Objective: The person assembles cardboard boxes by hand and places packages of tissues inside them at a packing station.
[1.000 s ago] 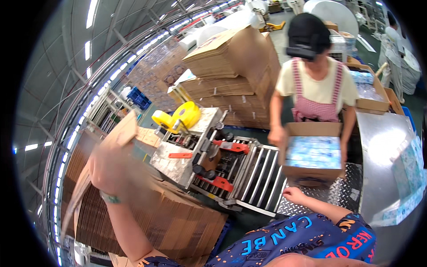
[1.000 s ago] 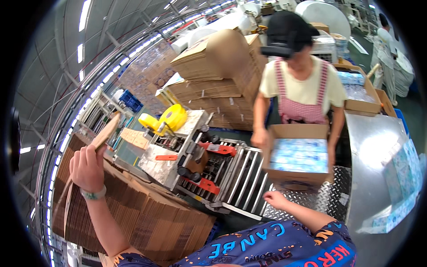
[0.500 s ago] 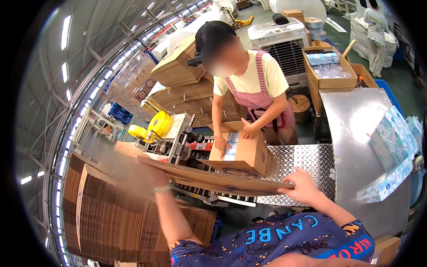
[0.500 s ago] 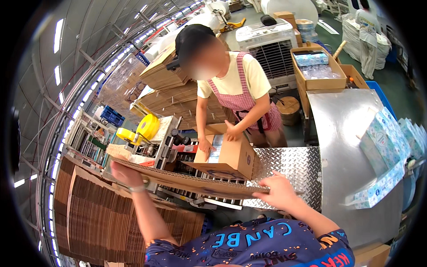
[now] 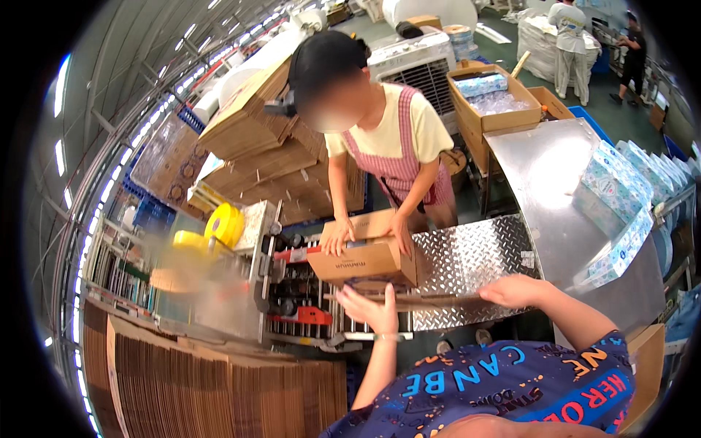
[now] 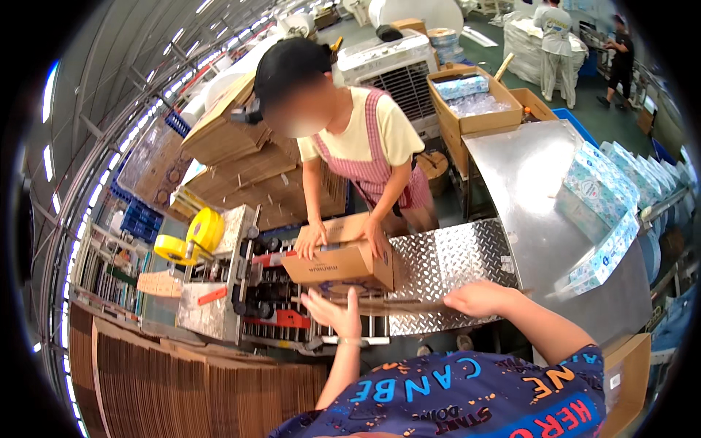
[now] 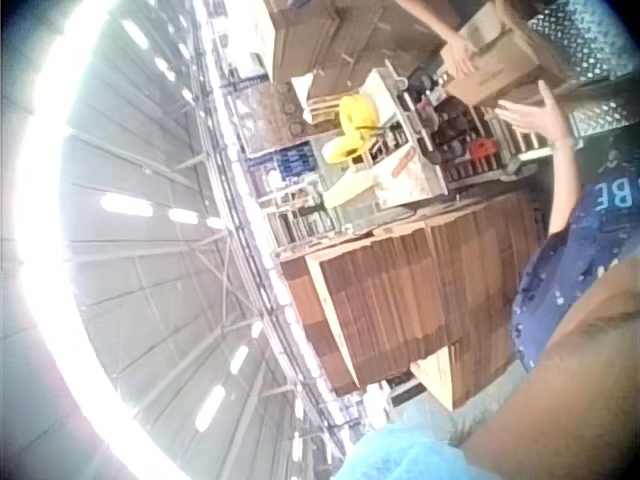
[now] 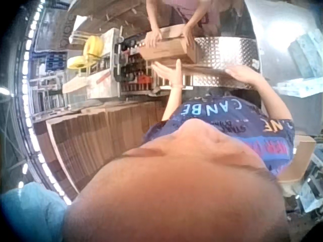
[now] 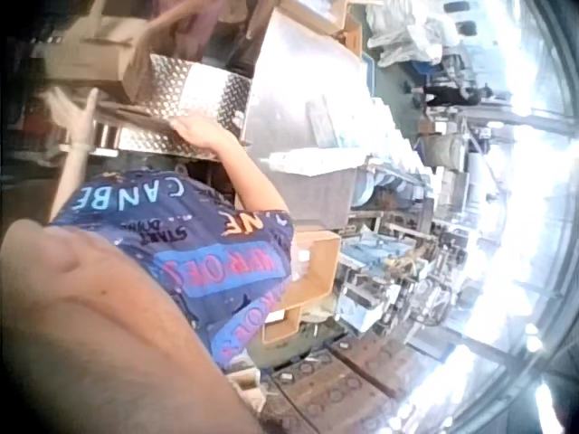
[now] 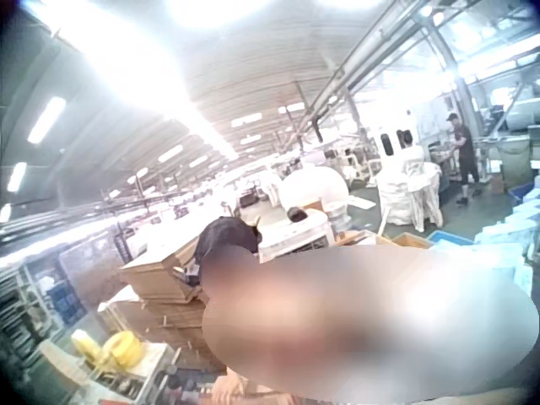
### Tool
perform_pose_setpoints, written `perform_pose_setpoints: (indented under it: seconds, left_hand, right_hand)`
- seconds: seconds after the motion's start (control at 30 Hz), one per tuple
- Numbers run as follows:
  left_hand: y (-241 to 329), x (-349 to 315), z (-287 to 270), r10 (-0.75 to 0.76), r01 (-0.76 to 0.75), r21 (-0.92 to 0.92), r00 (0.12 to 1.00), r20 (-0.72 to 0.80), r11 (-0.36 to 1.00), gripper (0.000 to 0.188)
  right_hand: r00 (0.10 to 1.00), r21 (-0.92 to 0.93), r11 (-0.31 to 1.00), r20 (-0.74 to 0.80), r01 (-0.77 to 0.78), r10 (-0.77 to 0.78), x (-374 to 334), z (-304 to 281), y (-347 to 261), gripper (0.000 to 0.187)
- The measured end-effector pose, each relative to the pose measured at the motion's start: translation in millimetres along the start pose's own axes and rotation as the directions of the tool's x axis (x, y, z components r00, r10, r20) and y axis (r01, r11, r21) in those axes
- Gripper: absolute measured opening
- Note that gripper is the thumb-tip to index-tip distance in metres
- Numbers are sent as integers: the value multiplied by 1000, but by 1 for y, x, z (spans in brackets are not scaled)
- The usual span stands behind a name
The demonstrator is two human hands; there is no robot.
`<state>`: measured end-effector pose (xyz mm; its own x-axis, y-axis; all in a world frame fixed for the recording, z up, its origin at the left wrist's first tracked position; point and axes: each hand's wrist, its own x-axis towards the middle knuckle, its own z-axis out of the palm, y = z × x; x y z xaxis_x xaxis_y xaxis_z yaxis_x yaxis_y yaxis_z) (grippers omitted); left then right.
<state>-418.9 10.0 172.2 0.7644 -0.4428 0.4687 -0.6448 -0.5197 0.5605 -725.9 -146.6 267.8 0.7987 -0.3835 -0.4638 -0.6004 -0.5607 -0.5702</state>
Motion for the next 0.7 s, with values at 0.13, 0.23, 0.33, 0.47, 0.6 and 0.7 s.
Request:
perform_pose_setpoints:
  seconds: [0.13,0.23,0.33,0.47,0.6,0.7]
  left_hand:
    - [-15,-23,-6,-249,301,-389,952,179,871,126]
    - [-23,-34,-5,-268,416,-575,906,327,705,121]
    - [-27,-39,-7,-152,356,-636,923,353,685,122]
    - [-12,-46,-56,10,192,-541,938,348,819,120]
    - [-14,-59,-36,-50,369,-615,881,471,697,115]
    - [-6,-52,-27,-11,440,-693,848,530,571,117]
  right_hand:
    - [976,205,979,206,23,-66,16,20,38,68]
    - [981,227,964,166,-139,102,10,-20,20,72]
    - [949,-90,975,-265,-202,172,29,-7,78,61]
    - [982,-227,968,-173,-111,72,14,14,66,69]
    - [941,170,926,-83,336,-327,11,87,74,71]
    - [972,49,978,106,205,-209,8,84,82,66]
